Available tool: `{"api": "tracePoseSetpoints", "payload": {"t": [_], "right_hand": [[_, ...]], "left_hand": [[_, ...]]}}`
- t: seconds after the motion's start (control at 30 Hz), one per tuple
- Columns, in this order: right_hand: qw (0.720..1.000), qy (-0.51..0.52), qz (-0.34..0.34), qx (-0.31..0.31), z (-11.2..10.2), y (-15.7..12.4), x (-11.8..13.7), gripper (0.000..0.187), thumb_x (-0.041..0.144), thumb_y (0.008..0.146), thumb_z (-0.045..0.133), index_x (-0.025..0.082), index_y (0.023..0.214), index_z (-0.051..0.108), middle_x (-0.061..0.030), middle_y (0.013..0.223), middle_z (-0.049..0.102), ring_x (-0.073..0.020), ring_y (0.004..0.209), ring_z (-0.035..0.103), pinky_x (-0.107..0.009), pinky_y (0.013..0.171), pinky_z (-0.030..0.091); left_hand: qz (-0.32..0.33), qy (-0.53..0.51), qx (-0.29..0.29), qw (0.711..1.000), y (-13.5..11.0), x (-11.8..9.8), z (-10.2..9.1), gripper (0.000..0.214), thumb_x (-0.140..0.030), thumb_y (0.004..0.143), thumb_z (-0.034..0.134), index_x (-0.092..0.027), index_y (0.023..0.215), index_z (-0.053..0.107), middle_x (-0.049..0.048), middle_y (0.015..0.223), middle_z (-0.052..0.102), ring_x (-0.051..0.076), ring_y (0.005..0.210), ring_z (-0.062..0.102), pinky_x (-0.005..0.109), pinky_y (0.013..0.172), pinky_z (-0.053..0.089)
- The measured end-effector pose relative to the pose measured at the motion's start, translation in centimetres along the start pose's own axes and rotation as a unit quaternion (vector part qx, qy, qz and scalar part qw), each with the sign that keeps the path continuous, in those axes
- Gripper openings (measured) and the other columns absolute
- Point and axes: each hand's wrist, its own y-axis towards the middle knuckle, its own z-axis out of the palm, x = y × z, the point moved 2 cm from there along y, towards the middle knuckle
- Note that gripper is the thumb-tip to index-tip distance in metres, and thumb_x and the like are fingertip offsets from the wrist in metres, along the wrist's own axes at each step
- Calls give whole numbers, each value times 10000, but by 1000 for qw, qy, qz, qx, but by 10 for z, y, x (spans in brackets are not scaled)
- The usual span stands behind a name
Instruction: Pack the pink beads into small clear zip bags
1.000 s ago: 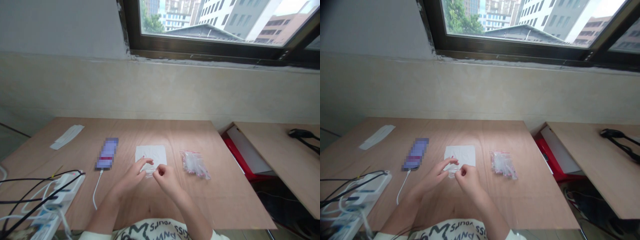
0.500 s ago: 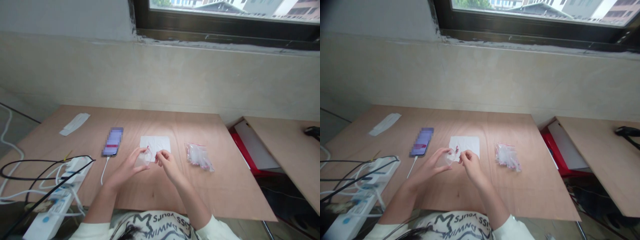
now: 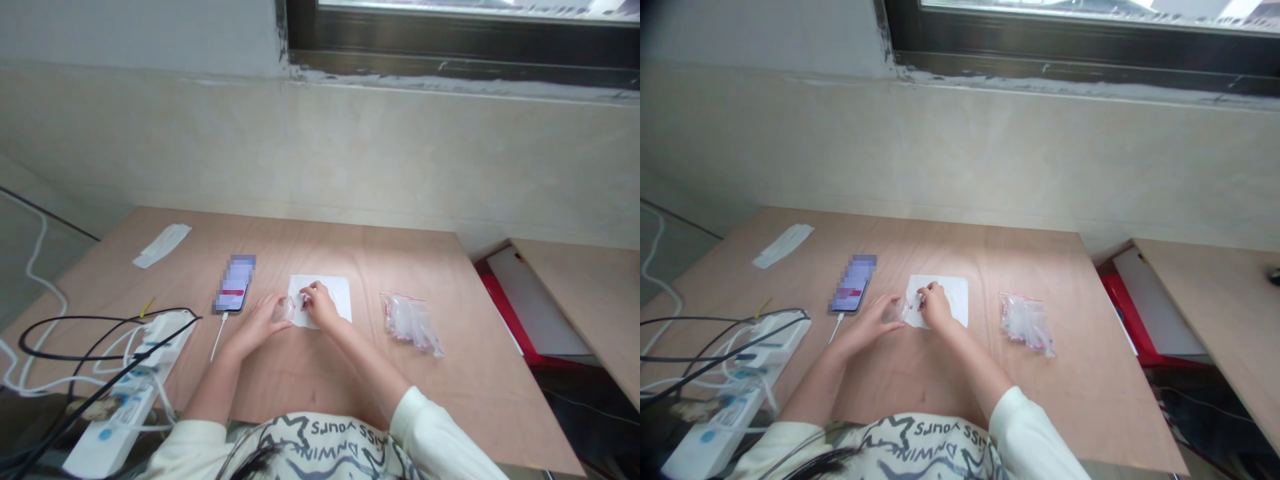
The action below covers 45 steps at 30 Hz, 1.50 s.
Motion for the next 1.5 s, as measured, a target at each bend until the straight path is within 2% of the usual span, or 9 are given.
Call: {"api": "tracePoseSetpoints", "payload": {"t": [0.1, 0.2, 0.5, 0.63, 0.7, 0.8, 1.03, 1.33, 1.5], "right_hand": [[999, -15, -18, 30, 0, 7, -2, 235, 38, 693, 451, 183, 788, 608, -51, 864, 505, -146, 766, 476, -226, 651, 363], [999, -26, -27, 32, -1, 10, -4, 209, 37, 700, 453, 179, 747, 600, -37, 812, 516, -139, 751, 475, -214, 641, 352], [998, 49, 25, -21, -6, 6, -6, 67, 129, 716, 537, 155, 699, 596, -46, 754, 561, -148, 737, 500, -247, 685, 370], [993, 117, -7, -9, -3, -5, 11, 53, 202, 721, 564, 169, 743, 599, -32, 731, 565, -142, 702, 509, -260, 689, 388], [992, 126, 2, -30, -2, -14, 16, 74, 203, 732, 546, 167, 788, 578, -39, 762, 561, -146, 713, 507, -268, 688, 394], [992, 96, 33, -73, 2, -32, 17, 81, 160, 735, 518, 167, 812, 542, -58, 823, 547, -172, 802, 492, -291, 719, 391], [999, 15, 39, -31, 19, -53, 12, 105, 98, 735, 461, 173, 761, 529, -77, 812, 529, -195, 789, 470, -307, 688, 389], [975, 177, 86, -105, 5, -44, 11, 42, 148, 702, 509, 173, 708, 542, -33, 739, 577, -158, 715, 519, -280, 660, 393], [974, 209, 61, -64, 3, -36, 24, 33, 185, 694, 534, 185, 706, 565, -15, 706, 580, -139, 656, 512, -262, 615, 393]], "left_hand": [[-15, 2, 14, 1000, 6, -1, -2, 479, -341, 613, 637, -162, 1027, 476, 86, 1029, 547, 249, 988, 488, 380, 854, 369], [-22, 5, 18, 1000, 9, 0, -3, 479, -338, 607, 640, -156, 1021, 482, 89, 1029, 555, 250, 986, 492, 379, 858, 363], [-20, 23, 7, 1000, 12, 2, 10, 451, -302, 603, 647, -172, 1007, 493, 87, 1010, 567, 256, 967, 501, 391, 847, 361], [-16, 6, 0, 1000, 11, -3, 12, 435, -303, 622, 633, -187, 1015, 487, 73, 1011, 563, 248, 973, 500, 390, 853, 356], [-13, -6, -7, 1000, 9, -3, 9, 433, -305, 637, 621, -190, 1030, 479, 69, 1020, 556, 243, 983, 494, 387, 858, 354], [-4, -15, -13, 1000, 5, 0, 5, 444, -325, 646, 612, -182, 1042, 472, 71, 1030, 547, 241, 986, 485, 382, 856, 357], [-8, -5, -3, 1000, -3, 0, 4, 444, -319, 634, 626, -183, 1033, 483, 65, 1003, 558, 242, 971, 488, 382, 853, 352], [-25, -2, 22, 999, -10, -9, 10, 419, -308, 657, 608, -192, 1036, 472, 70, 1031, 555, 253, 1006, 477, 461, 920, 255], [-13, -36, 9, 999, -6, -11, 13, 394, -293, 666, 595, -218, 1028, 458, 59, 1071, 539, 244, 1047, 462, 476, 959, 196]]}}
